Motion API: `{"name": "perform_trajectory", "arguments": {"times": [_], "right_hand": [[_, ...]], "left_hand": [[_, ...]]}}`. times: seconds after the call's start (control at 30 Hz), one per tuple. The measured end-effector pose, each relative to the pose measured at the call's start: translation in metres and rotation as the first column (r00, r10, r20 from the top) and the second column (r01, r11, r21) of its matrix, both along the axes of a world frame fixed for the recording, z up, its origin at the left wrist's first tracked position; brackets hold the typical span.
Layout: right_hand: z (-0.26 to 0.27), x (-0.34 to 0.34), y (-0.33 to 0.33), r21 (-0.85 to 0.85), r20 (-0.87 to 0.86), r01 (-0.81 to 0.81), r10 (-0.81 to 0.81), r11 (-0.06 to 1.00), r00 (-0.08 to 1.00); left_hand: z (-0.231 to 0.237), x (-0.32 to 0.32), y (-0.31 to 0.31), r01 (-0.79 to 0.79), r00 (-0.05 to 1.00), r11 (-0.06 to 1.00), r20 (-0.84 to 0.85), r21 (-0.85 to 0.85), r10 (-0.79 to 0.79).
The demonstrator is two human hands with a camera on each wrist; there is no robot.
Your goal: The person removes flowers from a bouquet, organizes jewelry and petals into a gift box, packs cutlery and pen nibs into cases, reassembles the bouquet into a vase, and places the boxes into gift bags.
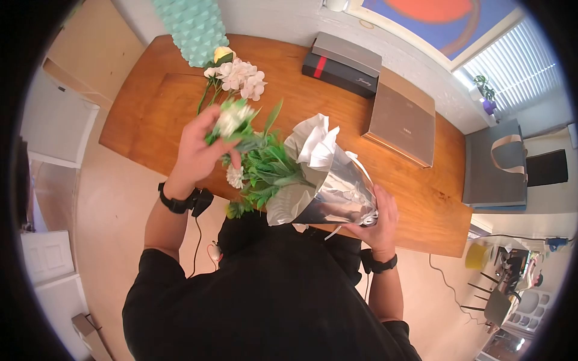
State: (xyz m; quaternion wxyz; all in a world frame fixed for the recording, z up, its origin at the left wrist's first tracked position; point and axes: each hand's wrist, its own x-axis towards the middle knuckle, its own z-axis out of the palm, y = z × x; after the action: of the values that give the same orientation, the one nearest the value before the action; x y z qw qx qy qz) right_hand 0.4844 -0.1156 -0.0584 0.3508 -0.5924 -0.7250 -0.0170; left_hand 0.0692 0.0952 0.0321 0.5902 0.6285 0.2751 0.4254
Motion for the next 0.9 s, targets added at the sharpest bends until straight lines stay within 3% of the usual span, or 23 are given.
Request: {"name": "perform_trajectory", "arguments": {"times": [0.13,0.17,0.2,0.27,0.4,0.43,0.47,0.53,0.57,0.7,0.83,0.9], "right_hand": [[0.002,-0.001,-0.001,-0.023,0.012,0.004,-0.004,1.0,1.0],[0.002,-0.002,-0.001,-0.023,0.011,0.006,-0.005,1.0,1.0],[0.002,-0.002,0.001,-0.02,0.033,-0.007,0.008,1.0,0.999],[0.001,-0.001,0.005,-0.014,0.048,-0.011,0.012,1.0,0.999],[-0.002,-0.001,0.003,-0.032,0.025,0.015,-0.014,0.999,1.0],[-0.001,-0.002,0.004,-0.032,0.02,0.013,-0.012,0.999,1.0],[0.0,-0.002,0.004,-0.038,0.019,0.009,-0.009,0.999,1.0],[0.003,-0.002,0.006,-0.057,0.026,0.002,-0.001,0.998,1.0],[0.005,-0.003,0.007,-0.057,0.027,-0.008,0.01,0.998,1.0],[0.005,-0.003,0.004,-0.07,0.015,0.0,0.001,0.998,1.0],[-0.001,0.0,0.0,-0.034,0.002,0.027,-0.027,0.999,1.0],[-0.002,0.001,-0.001,-0.036,0.004,0.021,-0.021,0.999,1.0]], "left_hand": [[0.007,0.029,0.026,0.018,0.999,0.998,-0.032,-0.062,-0.02],[-0.001,0.027,0.036,0.014,0.951,0.998,-0.311,0.056,0.004],[-0.005,0.023,0.037,0.016,0.95,0.998,-0.312,0.057,0.002],[-0.013,0.013,0.035,0.234,0.887,0.904,-0.458,0.359,-0.048],[-0.042,-0.019,0.03,0.342,0.915,0.876,-0.331,0.339,-0.229],[-0.036,-0.025,0.028,0.368,0.865,0.812,-0.488,0.453,-0.119],[-0.039,-0.025,0.024,0.365,0.864,0.816,-0.489,0.448,-0.119],[-0.049,-0.026,0.017,0.462,0.717,0.748,-0.697,0.477,0.002],[-0.062,-0.024,0.018,0.438,0.781,0.7,-0.625,0.565,0.016],[-0.069,-0.016,0.019,0.443,0.796,0.619,-0.602,0.649,0.06],[-0.038,-0.017,0.015,0.396,0.81,0.72,-0.587,0.571,0.02],[-0.036,-0.019,0.008,0.258,0.892,0.903,-0.443,0.343,-0.087]]}}
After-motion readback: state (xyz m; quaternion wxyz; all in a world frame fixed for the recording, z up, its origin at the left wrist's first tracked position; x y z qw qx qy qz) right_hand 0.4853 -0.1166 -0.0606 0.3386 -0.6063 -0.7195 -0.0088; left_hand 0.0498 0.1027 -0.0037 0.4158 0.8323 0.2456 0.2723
